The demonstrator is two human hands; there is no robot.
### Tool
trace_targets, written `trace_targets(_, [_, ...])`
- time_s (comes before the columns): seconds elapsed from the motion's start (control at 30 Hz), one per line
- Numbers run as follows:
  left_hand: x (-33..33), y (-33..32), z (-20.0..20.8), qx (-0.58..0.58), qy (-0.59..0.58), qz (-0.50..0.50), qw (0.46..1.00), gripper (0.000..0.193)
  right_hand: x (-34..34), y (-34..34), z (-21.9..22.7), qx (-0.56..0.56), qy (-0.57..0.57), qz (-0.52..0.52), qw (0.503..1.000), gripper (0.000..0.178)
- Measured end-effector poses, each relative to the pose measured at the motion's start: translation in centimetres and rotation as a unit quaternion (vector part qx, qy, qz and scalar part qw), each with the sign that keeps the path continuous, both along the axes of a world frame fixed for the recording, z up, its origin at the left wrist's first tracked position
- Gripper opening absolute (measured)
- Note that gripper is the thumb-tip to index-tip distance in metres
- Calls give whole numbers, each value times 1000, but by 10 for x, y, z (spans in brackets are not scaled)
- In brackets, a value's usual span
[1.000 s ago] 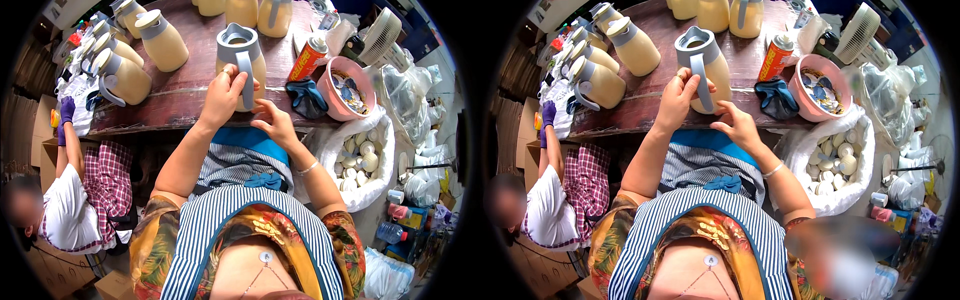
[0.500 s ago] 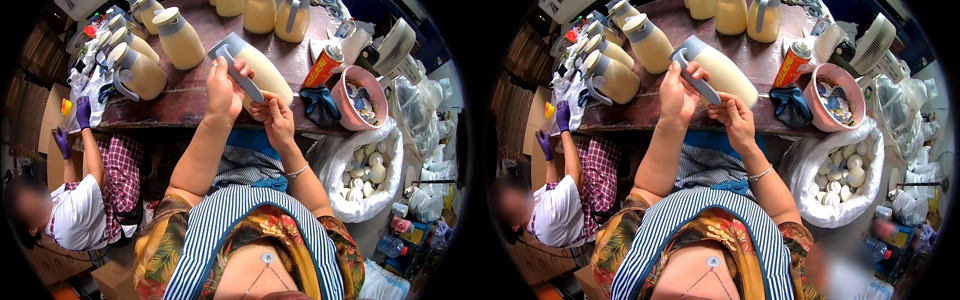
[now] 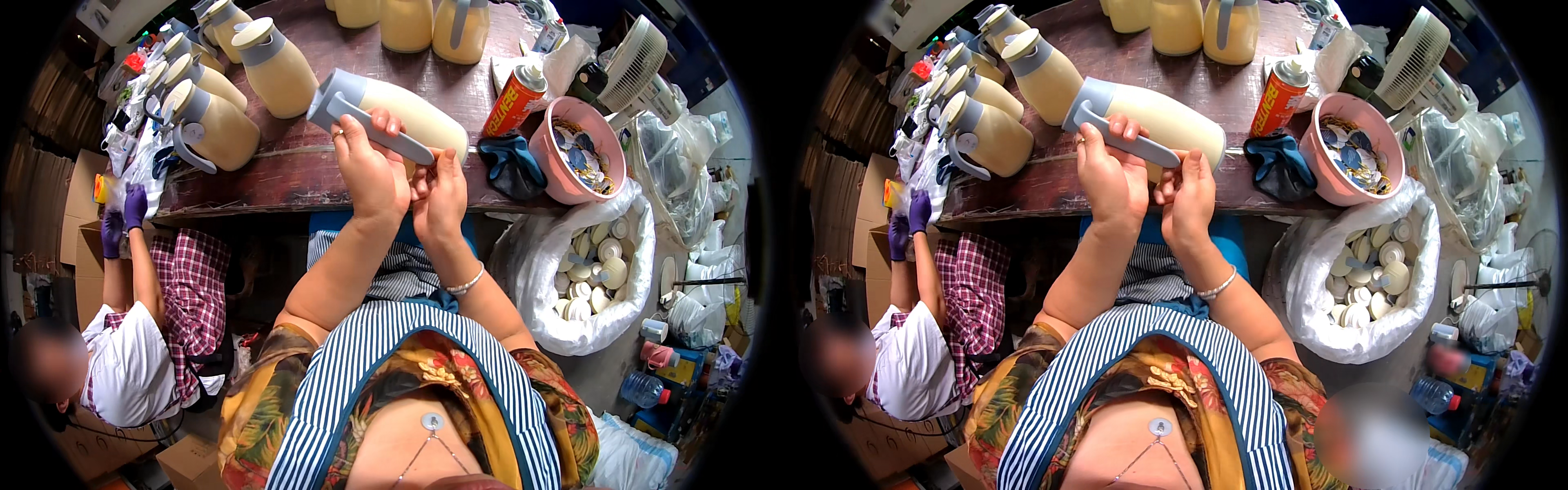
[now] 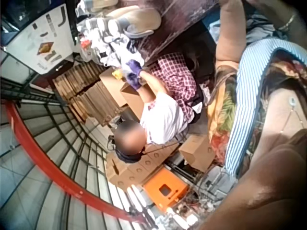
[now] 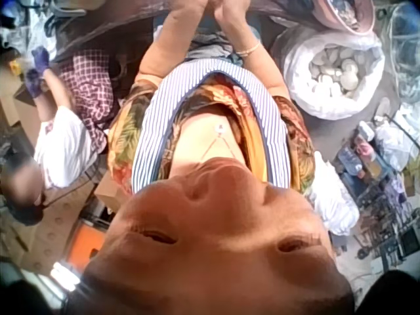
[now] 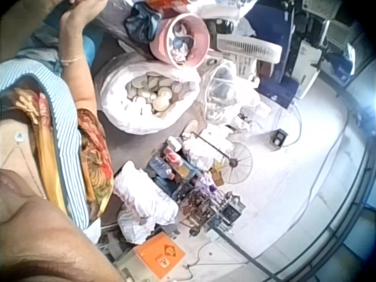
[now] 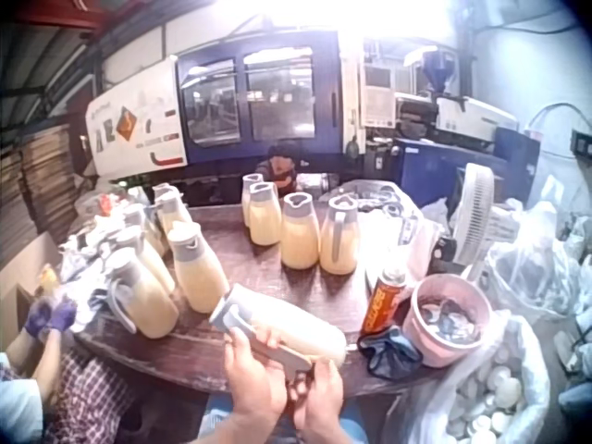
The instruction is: The person assembles thermoses by placing components into the lids, wiping the outer surfaces with a cloth, and applying small labels or rubber bands to the handles.
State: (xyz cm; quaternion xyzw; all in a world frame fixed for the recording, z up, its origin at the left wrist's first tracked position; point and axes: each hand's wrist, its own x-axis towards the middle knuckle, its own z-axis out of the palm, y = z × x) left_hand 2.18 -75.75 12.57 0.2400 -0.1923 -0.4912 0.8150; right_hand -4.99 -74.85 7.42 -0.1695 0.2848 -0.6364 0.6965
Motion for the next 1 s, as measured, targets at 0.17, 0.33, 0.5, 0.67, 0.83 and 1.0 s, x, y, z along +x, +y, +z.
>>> trace_targets(0.17, [-10, 1, -3, -2, 6, 2, 1000, 23, -2, -2, -16, -33, 42, -33, 998, 22])
trace_targets(0.33, [2, 8, -7, -18, -8, 11, 1000, 25, -26, -13, -6, -31, 156, 69, 985, 55])
trace_targets(0.5, [25, 0, -8, -70, -29, -62, 995, 28, -117, -33, -34, -210, 711, -188, 644, 21])
trace_targets(0.67, [10, 2, -14, -75, -91, -100, 988, 26, -169, -39, -65, -169, 808, -232, 514, 10])
trace_targets(0.83, [-1, -2, -20, -62, -167, -106, 978, 25, -147, -76, -86, -236, 842, -227, 429, 16])
trace_targets(1.0, [9, -1, -25, -58, -182, -114, 975, 25, -138, -81, -96, -279, 736, -227, 573, 9])
